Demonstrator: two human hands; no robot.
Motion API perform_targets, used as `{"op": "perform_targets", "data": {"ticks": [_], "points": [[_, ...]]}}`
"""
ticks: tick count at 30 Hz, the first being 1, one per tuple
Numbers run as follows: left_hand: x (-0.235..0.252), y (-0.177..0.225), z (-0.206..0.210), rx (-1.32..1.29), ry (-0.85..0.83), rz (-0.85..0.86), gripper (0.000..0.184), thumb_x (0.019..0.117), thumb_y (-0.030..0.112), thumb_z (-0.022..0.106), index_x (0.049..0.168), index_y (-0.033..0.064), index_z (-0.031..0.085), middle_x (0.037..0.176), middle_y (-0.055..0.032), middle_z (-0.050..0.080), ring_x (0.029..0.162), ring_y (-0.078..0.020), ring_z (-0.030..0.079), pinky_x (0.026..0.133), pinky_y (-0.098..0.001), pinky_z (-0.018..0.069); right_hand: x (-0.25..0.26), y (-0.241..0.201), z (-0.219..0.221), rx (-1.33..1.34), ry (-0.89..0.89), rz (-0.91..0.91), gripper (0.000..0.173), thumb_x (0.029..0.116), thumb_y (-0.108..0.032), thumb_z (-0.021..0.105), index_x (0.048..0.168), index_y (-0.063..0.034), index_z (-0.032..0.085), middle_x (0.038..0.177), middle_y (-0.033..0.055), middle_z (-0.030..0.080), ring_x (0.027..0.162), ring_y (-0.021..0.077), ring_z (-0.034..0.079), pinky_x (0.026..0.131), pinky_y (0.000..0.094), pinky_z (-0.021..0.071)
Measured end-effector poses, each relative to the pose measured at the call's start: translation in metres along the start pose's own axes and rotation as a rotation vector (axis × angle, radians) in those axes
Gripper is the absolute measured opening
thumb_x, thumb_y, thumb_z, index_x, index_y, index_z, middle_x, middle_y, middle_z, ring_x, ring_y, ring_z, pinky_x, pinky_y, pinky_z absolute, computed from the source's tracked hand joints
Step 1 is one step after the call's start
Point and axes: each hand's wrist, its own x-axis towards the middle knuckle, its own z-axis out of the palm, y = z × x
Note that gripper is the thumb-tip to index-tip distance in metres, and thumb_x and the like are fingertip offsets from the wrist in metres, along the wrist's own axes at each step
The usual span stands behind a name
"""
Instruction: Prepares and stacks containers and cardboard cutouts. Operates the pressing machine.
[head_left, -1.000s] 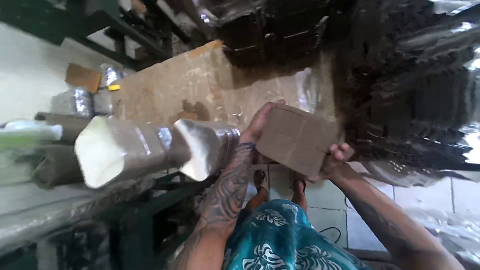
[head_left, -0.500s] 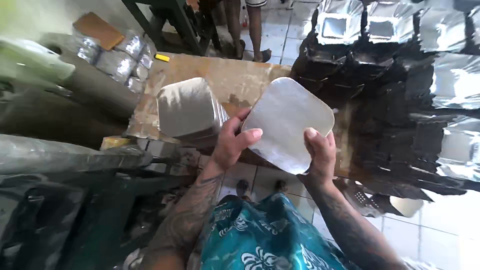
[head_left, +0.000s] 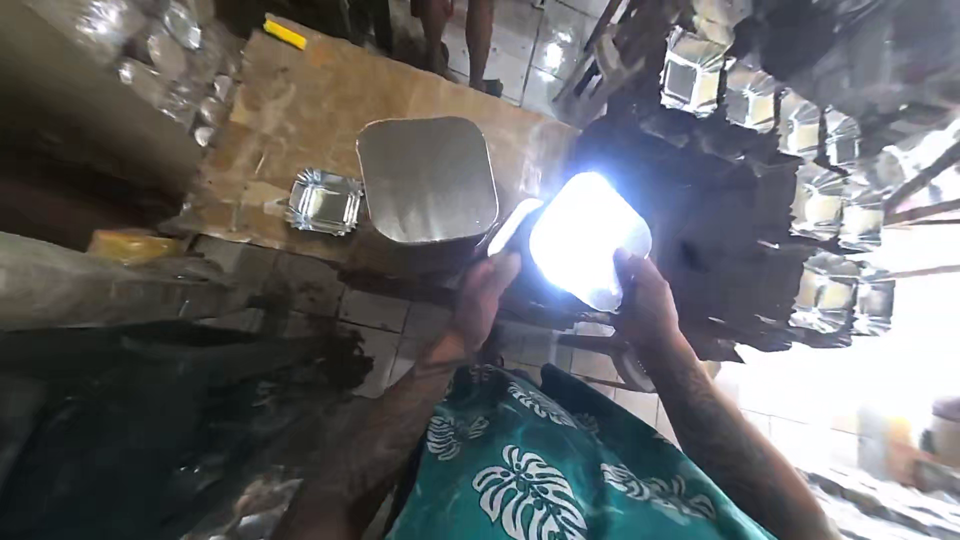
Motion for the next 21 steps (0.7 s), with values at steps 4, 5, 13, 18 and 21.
{"op": "perform_targets", "data": {"ticks": [4,5,13,18,21], "points": [[0.0,-0.025,-0.003,-0.392,0.249,-0.523,0.062,0.1025,0.065,0.04,0.136,0.0155,0.056,0.122,-0.0062,0.066,0.113,-0.0223,0.064,0.095,-0.0448,0.054,-0.002,-0.003,-0.001,-0.036,0.039,0.012,0.036,0.1016,-0.033,0.06,0.132,-0.0153,0.053,0.106,0.0028,0.069,0.094,0.0146,0.07,0.08,0.0381,0.0612],[0.006,-0.027,-0.002,-0.395,0.262,-0.558,0.067,0.0997,0.071,0.039,0.138,0.0184,0.055,0.126,-0.0056,0.065,0.115,-0.0226,0.063,0.096,-0.0452,0.0535,0.0,-0.003,0.0,-0.033,0.035,0.013,0.037,0.1019,-0.034,0.059,0.133,-0.0153,0.052,0.109,0.0035,0.068,0.097,0.0154,0.069,0.083,0.0388,0.0605],[0.022,-0.035,-0.013,-0.478,0.165,-0.643,0.07,0.0891,0.08,0.049,0.124,0.0203,0.062,0.109,-0.0035,0.069,0.1,-0.02,0.067,0.085,-0.0422,0.0571,0.004,-0.012,0.02,-0.01,0.085,-0.003,0.022,0.0993,-0.027,0.062,0.117,-0.0144,0.057,0.098,0.0026,0.067,0.089,0.0149,0.068,0.078,0.0388,0.0597],[0.025,-0.035,-0.014,-0.616,0.259,-0.666,0.055,0.0986,0.069,0.041,0.109,0.0187,0.061,0.092,-0.0025,0.066,0.084,-0.0178,0.066,0.073,-0.0373,0.0576,0.007,-0.01,0.038,-0.042,0.035,-0.016,0.026,0.0973,-0.03,0.065,0.118,-0.0144,0.058,0.096,0.0016,0.065,0.086,0.0135,0.066,0.078,0.0379,0.0589],[0.025,-0.041,-0.014,-0.706,0.281,-0.677,0.052,0.0985,0.068,0.043,0.103,0.0188,0.06,0.086,-0.0015,0.063,0.078,-0.0169,0.065,0.071,-0.0366,0.0572,0.008,-0.012,0.04,-0.065,0.03,0.01,0.02,0.0968,-0.031,0.065,0.11,-0.0172,0.059,0.088,-0.0019,0.063,0.079,0.0098,0.064,0.073,0.0343,0.0576]]}}
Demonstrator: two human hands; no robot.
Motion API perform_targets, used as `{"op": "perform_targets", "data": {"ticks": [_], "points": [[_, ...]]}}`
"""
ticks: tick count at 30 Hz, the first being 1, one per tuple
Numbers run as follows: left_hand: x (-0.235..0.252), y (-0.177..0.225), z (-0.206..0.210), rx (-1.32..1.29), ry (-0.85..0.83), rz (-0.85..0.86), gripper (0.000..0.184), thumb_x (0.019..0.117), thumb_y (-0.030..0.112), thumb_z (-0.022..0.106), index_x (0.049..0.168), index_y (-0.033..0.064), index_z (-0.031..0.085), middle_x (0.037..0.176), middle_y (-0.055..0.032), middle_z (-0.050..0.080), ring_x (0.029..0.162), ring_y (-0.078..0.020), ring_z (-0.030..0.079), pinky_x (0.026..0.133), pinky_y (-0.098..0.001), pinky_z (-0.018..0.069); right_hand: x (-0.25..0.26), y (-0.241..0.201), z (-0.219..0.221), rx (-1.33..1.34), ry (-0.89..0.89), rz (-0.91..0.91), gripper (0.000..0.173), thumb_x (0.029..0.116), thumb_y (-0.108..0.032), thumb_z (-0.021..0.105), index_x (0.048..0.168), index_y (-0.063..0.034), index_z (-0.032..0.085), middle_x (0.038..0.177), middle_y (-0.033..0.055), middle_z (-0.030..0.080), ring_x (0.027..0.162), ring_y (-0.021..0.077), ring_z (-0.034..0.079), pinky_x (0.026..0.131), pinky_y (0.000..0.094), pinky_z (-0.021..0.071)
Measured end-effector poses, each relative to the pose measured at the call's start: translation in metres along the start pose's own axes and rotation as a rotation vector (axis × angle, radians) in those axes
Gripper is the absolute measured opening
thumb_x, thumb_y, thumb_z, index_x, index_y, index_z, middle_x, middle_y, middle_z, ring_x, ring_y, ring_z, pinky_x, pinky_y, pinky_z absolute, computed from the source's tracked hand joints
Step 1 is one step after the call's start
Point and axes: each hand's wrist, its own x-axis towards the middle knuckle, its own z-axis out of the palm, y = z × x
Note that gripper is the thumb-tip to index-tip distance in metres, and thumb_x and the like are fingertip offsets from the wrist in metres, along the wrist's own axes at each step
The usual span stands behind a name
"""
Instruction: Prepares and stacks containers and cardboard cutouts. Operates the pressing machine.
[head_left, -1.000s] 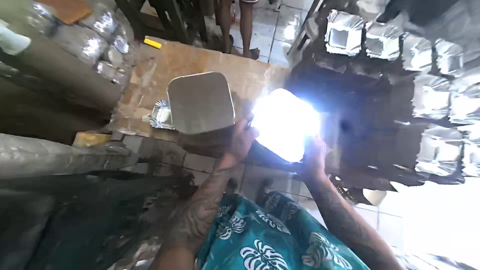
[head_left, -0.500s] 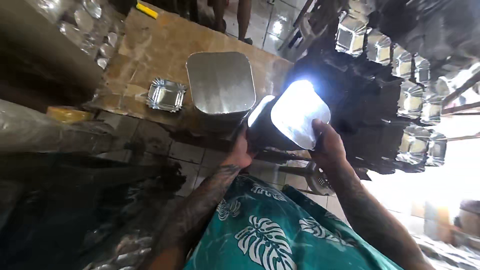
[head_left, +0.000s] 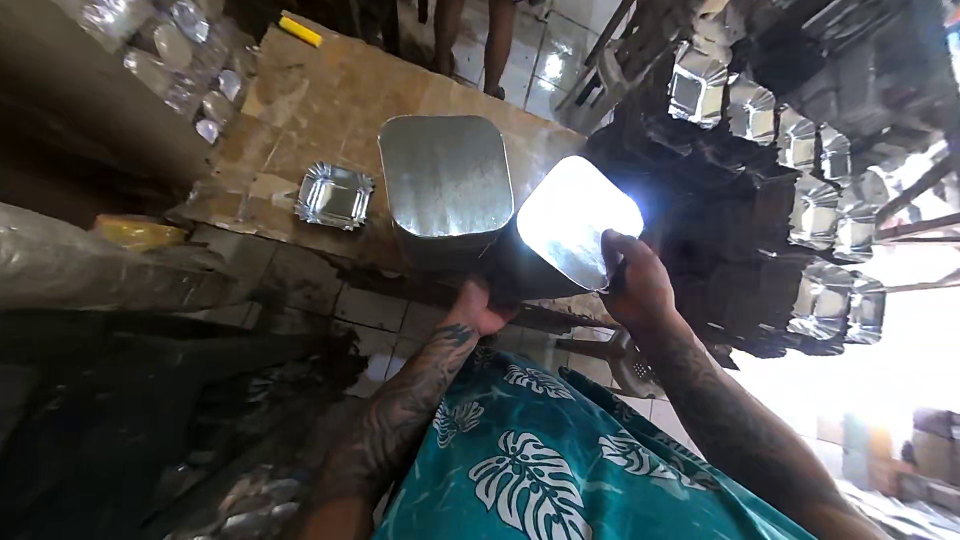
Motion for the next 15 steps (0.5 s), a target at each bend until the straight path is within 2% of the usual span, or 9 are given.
{"op": "perform_targets", "data": {"ticks": [4,6,7,8,9,10,11,13,15], "points": [[0.003,-0.006,-0.002,-0.04,-0.027,0.051,0.047,0.0998,0.062,0.048,0.094,0.0179,0.061,0.076,-0.0009,0.06,0.069,-0.0154,0.062,0.066,-0.035,0.0569,0.0,-0.003,-0.004,0.07,-0.032,0.021,0.019,0.1025,-0.032,0.055,0.112,-0.0165,0.059,0.094,0.0,0.065,0.085,0.0121,0.066,0.078,0.0371,0.0591],[-0.006,-0.013,0.001,0.034,0.058,0.203,0.04,0.1052,0.054,0.043,0.101,0.0185,0.062,0.083,0.0004,0.063,0.076,-0.0133,0.063,0.071,-0.0336,0.0562,0.005,-0.009,-0.015,0.073,-0.045,-0.065,0.024,0.1082,-0.037,0.043,0.121,-0.0203,0.055,0.101,-0.0045,0.068,0.092,0.007,0.068,0.081,0.0315,0.0595],[-0.01,-0.019,0.002,0.097,0.108,0.317,0.037,0.1079,0.047,0.04,0.115,0.0179,0.062,0.096,0.0,0.066,0.089,-0.0131,0.064,0.079,-0.0341,0.0556,0.015,-0.013,-0.024,0.059,-0.035,-0.144,0.025,0.109,-0.037,0.04,0.121,-0.0208,0.054,0.105,-0.0065,0.066,0.098,0.0048,0.065,0.087,0.0303,0.0578],[-0.012,-0.027,0.003,0.147,0.122,0.428,0.042,0.1097,0.045,0.037,0.131,0.0158,0.058,0.115,-0.0027,0.065,0.107,-0.0156,0.062,0.092,-0.0381,0.0527,0.031,-0.017,-0.034,0.025,-0.04,-0.203,0.028,0.1097,-0.037,0.038,0.127,-0.0195,0.05,0.113,-0.006,0.06,0.109,0.005,0.06,0.096,0.0326,0.0528],[-0.012,-0.034,0.003,0.185,0.109,0.529,0.049,0.1099,0.047,0.036,0.144,0.0151,0.051,0.134,-0.0052,0.06,0.124,-0.0183,0.056,0.103,-0.0425,0.0483,0.054,-0.019,-0.041,-0.039,-0.046,-0.254,0.033,0.1089,-0.04,0.036,0.13,-0.0177,0.049,0.118,-0.0045,0.058,0.114,0.0062,0.057,0.099,0.035,0.0499],[-0.009,-0.041,0.004,0.209,0.088,0.621,0.057,0.1082,0.052,0.037,0.151,0.0156,0.045,0.147,-0.0068,0.054,0.135,-0.0207,0.05,0.111,-0.0462,0.044,0.08,-0.02,-0.044,-0.122,-0.078,-0.304,0.04,0.1088,-0.041,0.034,0.135,-0.015,0.048,0.125,-0.0026,0.06,0.118,0.0073,0.058,0.101,0.0361,0.0511],[-0.004,-0.047,0.007,0.232,0.062,0.705,0.065,0.1058,0.059,0.038,0.155,0.0175,0.04,0.154,-0.0065,0.048,0.141,-0.0212,0.045,0.115,-0.0479,0.0416,0.107,-0.021,-0.045,-0.203,-0.158,-0.302,0.052,0.1099,-0.044,0.03,0.148,-0.0106,0.04,0.138,0.0013,0.056,0.125,0.0096,0.056,0.104,0.0367,0.0501],[0.008,-0.055,0.024,0.199,0.069,0.831,0.071,0.1009,0.069,0.036,0.153,0.0213,0.043,0.149,-0.0035,0.052,0.136,-0.0179,0.05,0.11,-0.0465,0.0468,0.152,-0.023,-0.03,-0.303,-0.383,-0.204,0.063,0.1117,-0.047,0.016,0.157,-0.0058,0.033,0.15,0.0052,0.052,0.132,0.0097,0.053,0.109,0.0345,0.0477],[0.018,-0.057,0.048,0.076,0.103,0.911,0.067,0.1028,0.067,0.029,0.147,0.0216,0.049,0.14,-0.0025,0.059,0.127,-0.0159,0.057,0.101,-0.0441,0.0529,0.174,-0.025,-0.004,-0.304,-0.645,-0.038,0.068,0.1105,-0.049,0.005,0.156,-0.0062,0.033,0.148,0.0032,0.052,0.132,0.0061,0.052,0.109,0.0295,0.0471]]}}
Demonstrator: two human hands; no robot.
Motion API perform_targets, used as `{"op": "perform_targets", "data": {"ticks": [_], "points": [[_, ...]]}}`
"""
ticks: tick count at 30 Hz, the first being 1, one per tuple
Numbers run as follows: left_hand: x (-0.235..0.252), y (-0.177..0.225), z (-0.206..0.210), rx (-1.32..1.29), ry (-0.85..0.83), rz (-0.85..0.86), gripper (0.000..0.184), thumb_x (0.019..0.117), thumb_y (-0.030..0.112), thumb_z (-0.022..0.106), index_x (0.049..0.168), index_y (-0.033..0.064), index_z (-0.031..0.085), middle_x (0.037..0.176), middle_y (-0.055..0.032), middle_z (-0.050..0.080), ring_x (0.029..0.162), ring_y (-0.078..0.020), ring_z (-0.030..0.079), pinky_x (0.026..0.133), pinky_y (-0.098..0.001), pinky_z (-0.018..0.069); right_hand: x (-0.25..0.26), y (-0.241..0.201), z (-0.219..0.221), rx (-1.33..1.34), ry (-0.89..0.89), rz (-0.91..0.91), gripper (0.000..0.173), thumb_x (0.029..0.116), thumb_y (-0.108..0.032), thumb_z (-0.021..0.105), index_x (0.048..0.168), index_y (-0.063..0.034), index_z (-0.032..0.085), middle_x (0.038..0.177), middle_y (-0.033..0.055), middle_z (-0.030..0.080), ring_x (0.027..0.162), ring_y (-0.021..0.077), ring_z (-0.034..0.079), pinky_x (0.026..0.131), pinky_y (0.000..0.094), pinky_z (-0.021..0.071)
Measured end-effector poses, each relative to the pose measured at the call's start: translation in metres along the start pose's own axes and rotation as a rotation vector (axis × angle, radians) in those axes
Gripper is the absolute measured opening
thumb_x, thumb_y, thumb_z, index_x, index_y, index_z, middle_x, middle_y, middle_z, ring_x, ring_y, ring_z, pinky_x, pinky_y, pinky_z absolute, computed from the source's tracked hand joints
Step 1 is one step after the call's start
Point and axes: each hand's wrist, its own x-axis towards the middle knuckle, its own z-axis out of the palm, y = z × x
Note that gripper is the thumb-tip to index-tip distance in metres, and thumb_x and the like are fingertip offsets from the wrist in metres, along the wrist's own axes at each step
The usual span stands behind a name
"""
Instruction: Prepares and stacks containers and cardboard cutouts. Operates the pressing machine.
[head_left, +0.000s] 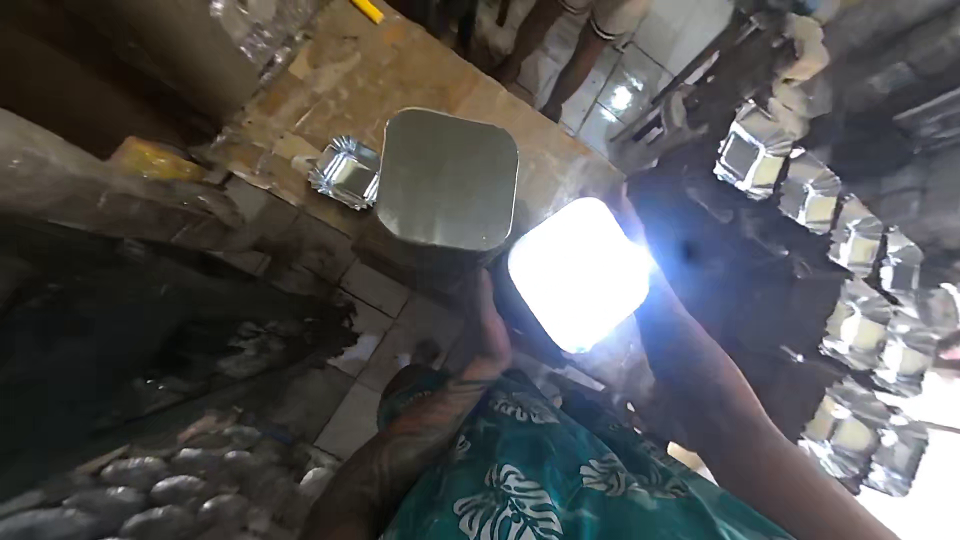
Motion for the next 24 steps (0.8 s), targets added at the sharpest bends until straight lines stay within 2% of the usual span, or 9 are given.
{"op": "perform_targets", "data": {"ticks": [2,5,9,12,13,16,18,22,24], "points": [[0.002,0.0,0.022,-0.119,0.032,0.045,0.067,0.101,0.07,0.028,0.142,0.0242,0.054,0.131,-0.0002,0.065,0.119,-0.0137,0.062,0.095,-0.0425,0.0563,0.018,0.006,0.006,0.167,-0.212,0.092,0.074,0.1077,-0.057,0.005,0.154,-0.0107,0.038,0.144,0.0015,0.058,0.13,0.0068,0.056,0.104,0.0295,0.0518],[0.002,0.003,0.04,-0.193,0.033,0.111,0.063,0.0945,0.075,0.041,0.133,0.029,0.059,0.12,0.006,0.069,0.11,-0.0065,0.065,0.088,-0.035,0.0593,0.012,0.008,0.018,0.367,-0.308,0.183,0.065,0.1099,-0.053,0.01,0.155,-0.0149,0.037,0.134,0.007,0.064,0.12,0.0151,0.064,0.096,0.0367,0.057],[0.0,0.006,0.046,-0.154,0.073,0.153,0.051,0.1027,0.065,0.032,0.128,0.0311,0.06,0.114,0.0098,0.07,0.105,-0.0016,0.066,0.085,-0.0283,0.0592,0.008,0.01,0.014,0.307,-0.366,0.135,0.059,0.1114,-0.048,0.011,0.156,-0.0179,0.035,0.136,-0.0028,0.063,0.123,0.0063,0.061,0.101,0.0319,0.0547],[-0.002,0.008,0.039,-0.059,0.105,0.156,0.063,0.0983,0.073,0.033,0.134,0.0285,0.059,0.12,0.0054,0.07,0.11,-0.0084,0.066,0.088,-0.0373,0.0597,0.02,0.015,0.004,0.203,-0.382,0.023,0.065,0.1097,-0.054,0.014,0.149,-0.0108,0.042,0.136,0.0018,0.062,0.121,0.0083,0.061,0.101,0.0334,0.0546],[-0.006,0.009,0.038,0.011,0.145,0.224,0.066,0.0966,0.074,0.036,0.139,0.0266,0.054,0.126,0.0048,0.067,0.115,-0.0089,0.064,0.093,-0.0388,0.058,0.017,0.009,0.0,0.187,-0.35,0.027,0.069,0.109,-0.057,0.016,0.155,-0.0101,0.036,0.147,0.004,0.055,0.128,0.0105,0.057,0.105,0.0358,0.052],[-0.018,0.01,0.044,0.295,0.187,0.504,0.104,0.0941,0.079,0.037,0.161,0.0056,0.008,0.158,-0.008,0.039,0.141,-0.0085,0.043,0.115,-0.0355,0.0418,-0.004,-0.028,0.0,0.075,-0.295,0.005,0.085,0.1016,-0.069,0.003,0.164,-0.0136,0.019,0.16,0.0098,0.039,0.134,0.0172,0.053,0.103,0.04,0.0519],[-0.02,0.007,0.057,0.311,0.2,0.552,0.112,0.0937,0.078,0.04,0.159,-0.0036,0.0,0.164,-0.0166,0.025,0.147,-0.0078,0.032,0.119,-0.0307,0.0326,-0.014,-0.037,0.002,-0.022,-0.363,-0.059,0.083,0.1035,-0.065,0.004,0.163,-0.0114,0.021,0.162,0.0097,0.039,0.139,0.016,0.05,0.11,0.0389,0.0473],[-0.011,0.014,0.037,0.27,0.015,0.495,0.11,0.0908,0.08,0.045,0.161,0.0048,0.005,0.162,-0.0102,0.033,0.145,-0.0091,0.037,0.118,-0.0345,0.0374,-0.016,-0.04,-0.002,-0.034,-0.313,-0.107,0.08,0.1041,-0.066,0.018,0.161,-0.0099,0.029,0.156,0.0094,0.045,0.136,0.0165,0.052,0.107,0.0401,0.0495],[-0.009,0.032,0.003,0.358,-0.176,0.636,0.086,0.1002,0.068,0.042,0.161,0.0107,0.021,0.16,-0.0016,0.039,0.146,-0.0071,0.036,0.122,-0.0368,0.0307,-0.03,-0.049,-0.01,-0.06,-0.102,-0.224,0.077,0.1042,-0.064,0.032,0.158,-0.0084,0.035,0.156,0.009,0.045,0.137,0.018,0.051,0.111,0.0425,0.0476]]}}
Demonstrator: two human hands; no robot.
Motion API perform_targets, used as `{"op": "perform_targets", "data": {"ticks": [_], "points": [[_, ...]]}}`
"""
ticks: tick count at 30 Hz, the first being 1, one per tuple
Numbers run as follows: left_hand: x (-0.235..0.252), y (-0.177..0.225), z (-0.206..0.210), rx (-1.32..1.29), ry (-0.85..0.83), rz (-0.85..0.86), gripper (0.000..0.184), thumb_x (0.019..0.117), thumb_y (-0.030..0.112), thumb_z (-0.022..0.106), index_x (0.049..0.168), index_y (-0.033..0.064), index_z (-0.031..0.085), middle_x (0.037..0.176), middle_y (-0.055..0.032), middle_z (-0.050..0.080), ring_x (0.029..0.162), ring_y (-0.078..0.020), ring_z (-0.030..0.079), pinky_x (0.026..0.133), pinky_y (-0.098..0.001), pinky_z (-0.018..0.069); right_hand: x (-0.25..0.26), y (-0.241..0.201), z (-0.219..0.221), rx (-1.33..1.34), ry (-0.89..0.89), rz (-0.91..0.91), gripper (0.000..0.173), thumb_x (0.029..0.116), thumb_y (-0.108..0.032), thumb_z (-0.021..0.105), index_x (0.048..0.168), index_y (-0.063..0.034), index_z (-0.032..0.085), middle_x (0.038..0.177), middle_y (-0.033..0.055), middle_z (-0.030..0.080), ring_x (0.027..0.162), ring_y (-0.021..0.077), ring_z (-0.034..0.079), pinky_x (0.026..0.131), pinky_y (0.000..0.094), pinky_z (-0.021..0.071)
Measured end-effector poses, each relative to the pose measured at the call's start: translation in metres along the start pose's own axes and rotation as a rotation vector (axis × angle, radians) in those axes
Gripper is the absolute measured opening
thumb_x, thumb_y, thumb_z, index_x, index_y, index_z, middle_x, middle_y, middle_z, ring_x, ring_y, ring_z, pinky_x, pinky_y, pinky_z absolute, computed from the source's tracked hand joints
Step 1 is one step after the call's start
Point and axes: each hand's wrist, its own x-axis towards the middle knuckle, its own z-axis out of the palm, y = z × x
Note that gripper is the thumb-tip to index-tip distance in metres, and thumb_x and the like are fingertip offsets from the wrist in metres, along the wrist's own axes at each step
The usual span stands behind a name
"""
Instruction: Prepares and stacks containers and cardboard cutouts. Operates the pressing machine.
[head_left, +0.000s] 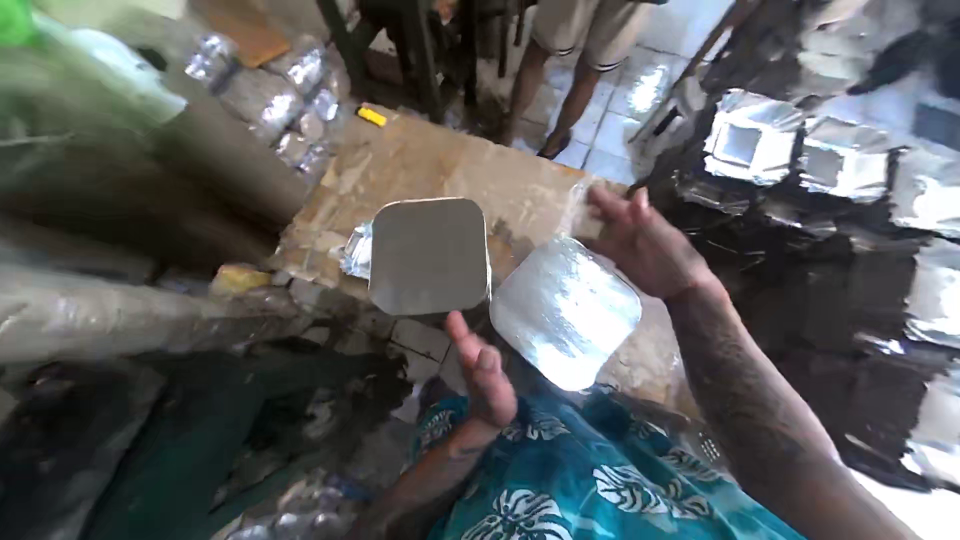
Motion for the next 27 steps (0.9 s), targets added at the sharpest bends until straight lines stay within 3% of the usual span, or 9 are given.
{"op": "perform_targets", "data": {"ticks": [2,4,6,9,11,14,21,24,27], "points": [[0.017,0.011,-0.055,0.045,-0.235,0.237,0.055,0.1052,0.052,0.048,0.156,0.0329,0.038,0.154,0.0218,0.045,0.14,0.0037,0.04,0.123,-0.033,0.0292,-0.026,-0.03,0.006,-0.255,0.215,-0.152,0.068,0.1056,-0.052,0.044,0.154,-0.0044,0.04,0.148,0.0081,0.052,0.129,0.0114,0.057,0.106,0.0339,0.0515],[0.038,0.021,-0.113,0.079,-0.394,0.406,0.052,0.1043,0.039,0.057,0.154,0.037,0.042,0.15,0.025,0.049,0.137,0.0036,0.046,0.124,-0.036,0.0302,-0.059,-0.055,0.039,-0.593,0.316,-0.272,0.053,0.1008,-0.043,0.06,0.132,-0.0001,0.062,0.124,0.0064,0.065,0.112,0.007,0.062,0.101,0.0285,0.0514],[0.06,0.028,-0.162,0.111,-0.461,0.45,0.049,0.1033,0.035,0.059,0.151,0.0357,0.046,0.142,0.0262,0.055,0.13,0.0056,0.051,0.122,-0.0352,0.034,-0.077,-0.067,0.091,-0.963,0.237,-0.278,0.043,0.0927,-0.043,0.07,0.108,-0.0031,0.074,0.103,0.0057,0.074,0.104,0.0151,0.069,0.113,0.0423,0.0461],[0.093,0.032,-0.209,0.117,-0.563,0.46,0.05,0.1024,0.03,0.06,0.15,0.036,0.047,0.142,0.0257,0.055,0.13,0.0039,0.053,0.121,-0.0342,0.0372,-0.069,-0.061,0.14,-1.439,-0.033,-0.006,0.06,0.0877,-0.07,0.062,0.097,-0.0127,0.077,0.085,0.0022,0.074,0.09,0.0197,0.072,0.12,0.0558,0.0319],[0.111,0.038,-0.228,0.105,-0.607,0.45,0.05,0.1019,0.028,0.061,0.149,0.0361,0.049,0.142,0.0248,0.056,0.128,0.0038,0.054,0.119,-0.0321,0.0394,-0.066,-0.049,0.155,-1.473,-0.072,0.207,0.043,0.0899,-0.062,0.065,0.097,-0.0218,0.079,0.083,-0.0001,0.074,0.09,0.0198,0.071,0.113,0.0531,0.0418],[0.129,0.042,-0.228,0.044,-0.642,0.43,0.05,0.1015,0.026,0.062,0.149,0.0367,0.05,0.145,0.0257,0.054,0.132,0.0032,0.052,0.12,-0.0321,0.0381,-0.072,-0.045,0.147,-1.245,0.031,0.296,0.026,0.0958,-0.043,0.066,0.091,-0.0222,0.081,0.088,0.0004,0.07,0.082,0.0178,0.067,0.073,0.0468,0.0565],[0.166,0.085,-0.177,0.082,-0.773,0.512,0.039,0.1026,0.033,0.06,0.141,0.0389,0.055,0.135,0.0265,0.06,0.124,0.005,0.057,0.114,-0.0306,0.044,-0.064,-0.074,0.134,-0.882,-0.083,0.497,0.039,0.1015,-0.042,0.06,0.085,-0.0095,0.075,0.093,0.0068,0.063,0.075,0.0136,0.057,0.066,0.0344,0.0468],[0.184,0.105,-0.133,0.486,-0.929,0.541,0.034,0.0982,0.039,0.064,0.118,0.0109,0.064,0.097,-0.0044,0.064,0.088,-0.0134,0.065,0.076,-0.0338,0.0561,-0.062,-0.078,0.134,-0.824,-0.059,0.521,0.039,0.1022,-0.037,0.062,0.078,-0.0077,0.07,0.065,0.0021,0.057,0.058,0.0122,0.052,0.057,0.0345,0.0437],[0.193,0.112,-0.082,1.09,-1.318,0.273,0.055,0.0929,0.05,0.069,0.121,0.0028,0.065,0.095,-0.0209,0.068,0.086,-0.0404,0.068,0.073,-0.0626,0.0539,-0.063,-0.08,0.14,-0.775,-0.044,0.579,0.038,0.1042,-0.034,0.059,0.082,-0.0063,0.072,0.065,0.0037,0.059,0.057,0.0135,0.054,0.058,0.0356,0.0471]]}}
